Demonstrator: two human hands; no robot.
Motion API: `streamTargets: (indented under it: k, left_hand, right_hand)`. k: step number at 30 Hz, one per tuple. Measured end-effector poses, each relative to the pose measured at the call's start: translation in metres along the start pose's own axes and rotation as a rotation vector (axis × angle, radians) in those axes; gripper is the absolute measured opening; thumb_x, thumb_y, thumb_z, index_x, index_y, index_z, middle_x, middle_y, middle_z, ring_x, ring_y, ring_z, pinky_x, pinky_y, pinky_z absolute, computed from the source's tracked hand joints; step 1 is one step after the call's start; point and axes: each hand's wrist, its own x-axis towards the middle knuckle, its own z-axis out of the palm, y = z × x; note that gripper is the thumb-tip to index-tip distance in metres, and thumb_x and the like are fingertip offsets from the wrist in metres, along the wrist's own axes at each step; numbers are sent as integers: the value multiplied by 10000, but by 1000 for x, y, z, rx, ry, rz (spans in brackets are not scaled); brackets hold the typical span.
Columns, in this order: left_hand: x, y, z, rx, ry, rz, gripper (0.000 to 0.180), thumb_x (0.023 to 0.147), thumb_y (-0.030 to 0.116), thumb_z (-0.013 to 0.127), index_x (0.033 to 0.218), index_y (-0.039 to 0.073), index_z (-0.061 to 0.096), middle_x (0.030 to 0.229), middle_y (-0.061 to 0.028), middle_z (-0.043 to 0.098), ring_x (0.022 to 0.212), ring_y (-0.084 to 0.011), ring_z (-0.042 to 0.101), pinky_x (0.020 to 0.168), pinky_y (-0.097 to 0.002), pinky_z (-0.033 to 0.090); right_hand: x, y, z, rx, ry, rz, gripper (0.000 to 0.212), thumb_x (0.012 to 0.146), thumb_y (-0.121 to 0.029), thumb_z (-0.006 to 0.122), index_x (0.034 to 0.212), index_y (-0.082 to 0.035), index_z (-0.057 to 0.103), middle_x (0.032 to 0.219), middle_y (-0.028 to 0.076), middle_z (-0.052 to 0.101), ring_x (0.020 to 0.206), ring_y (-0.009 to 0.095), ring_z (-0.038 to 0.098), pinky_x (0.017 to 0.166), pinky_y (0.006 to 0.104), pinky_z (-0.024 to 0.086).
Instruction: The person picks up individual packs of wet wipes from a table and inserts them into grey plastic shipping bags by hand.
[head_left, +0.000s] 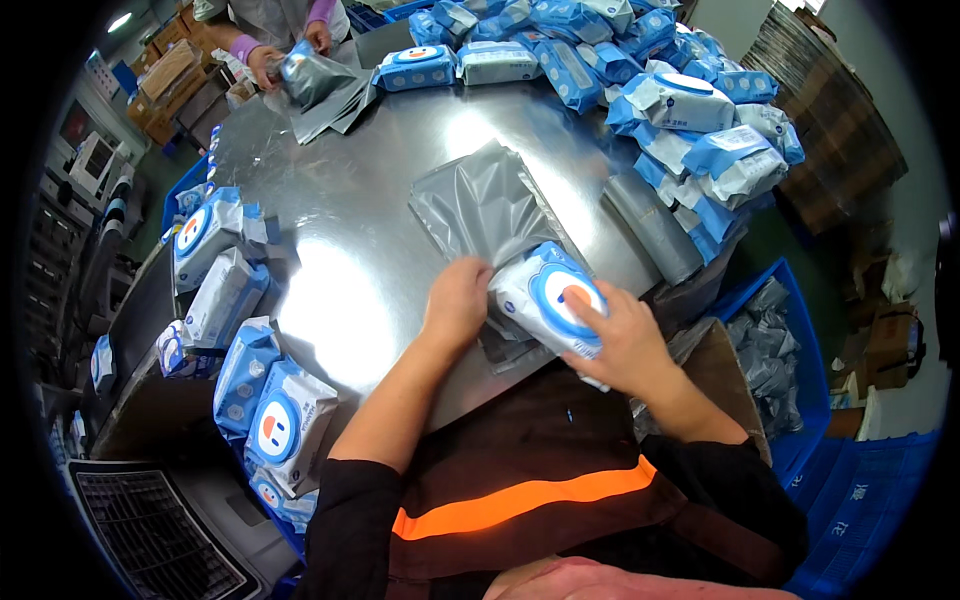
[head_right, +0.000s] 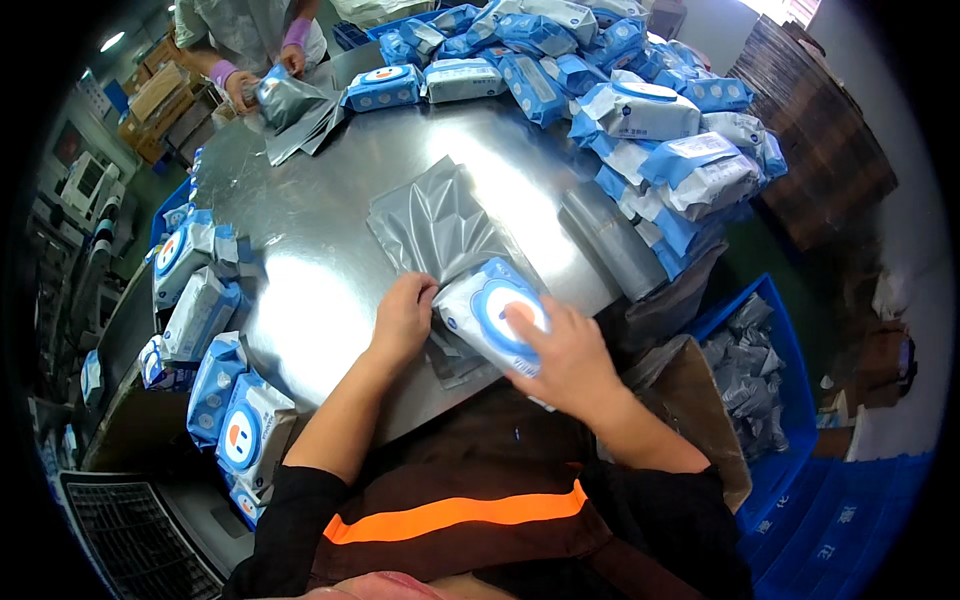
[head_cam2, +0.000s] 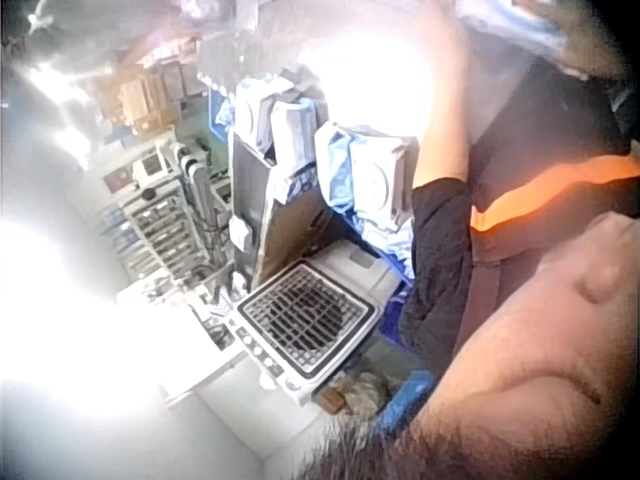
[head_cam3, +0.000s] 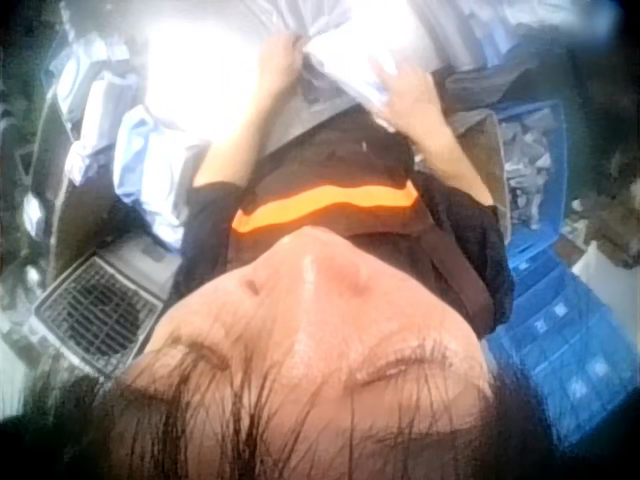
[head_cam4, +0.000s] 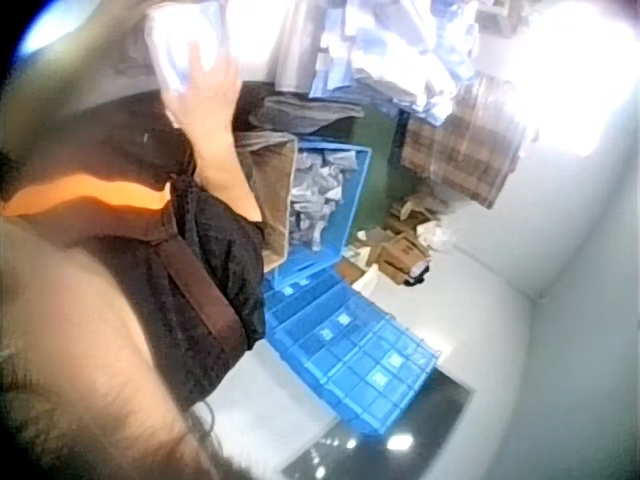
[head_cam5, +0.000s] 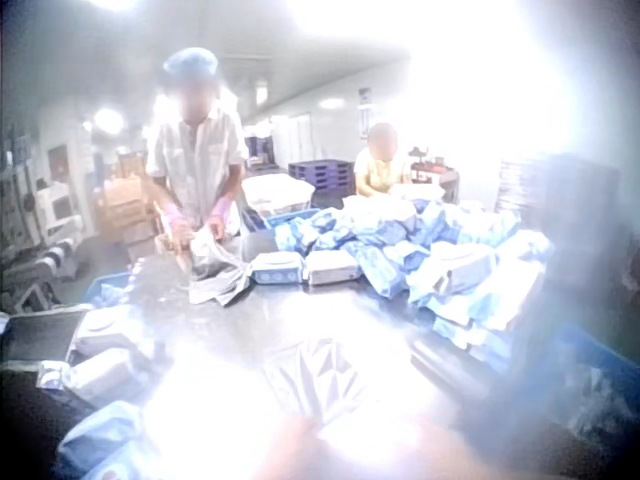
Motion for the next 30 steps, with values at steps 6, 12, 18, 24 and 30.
streamTargets:
  k: [6,12,18,24,30]
  left_hand:
    - [-3,18,-7,74,137,273,106,862,79,671,961,54,640,903,-137,620,839,-357,595,746,-428,482]
    - [12,10,-5,70,126,226,119,819,77,680,927,64,633,886,-129,616,837,-360,584,766,-449,464]
    - [-6,9,-17,21,118,408,148,798,52,687,919,49,602,900,-128,590,855,-356,573,780,-436,465]
    - [-2,6,-17,103,254,-21,256,779,191,726,941,34,606,893,-149,614,872,-395,587,806,-472,470]
    - [1,0,-12,303,-165,-125,214,866,199,606,845,-9,652,852,-211,662,814,-419,636,744,-490,504]
  right_hand:
    - [8,-20,6,-21,-43,38,794,664,-353,870,1369,-170,554,1280,228,511,1086,406,565,887,468,487]
    - [18,-11,13,-149,-18,-141,767,696,-349,845,1373,-170,534,1268,224,505,1073,392,560,858,466,490]
    - [16,-21,18,-65,53,-9,711,756,-388,792,1363,-150,507,1166,201,534,984,384,590,782,473,512]
    - [27,-26,27,-11,66,160,720,781,-467,760,1372,-132,519,1057,189,572,843,373,648,716,460,542]
    - [26,-29,33,-47,136,108,727,763,-482,774,1369,-159,537,1064,179,562,901,377,628,757,454,537]
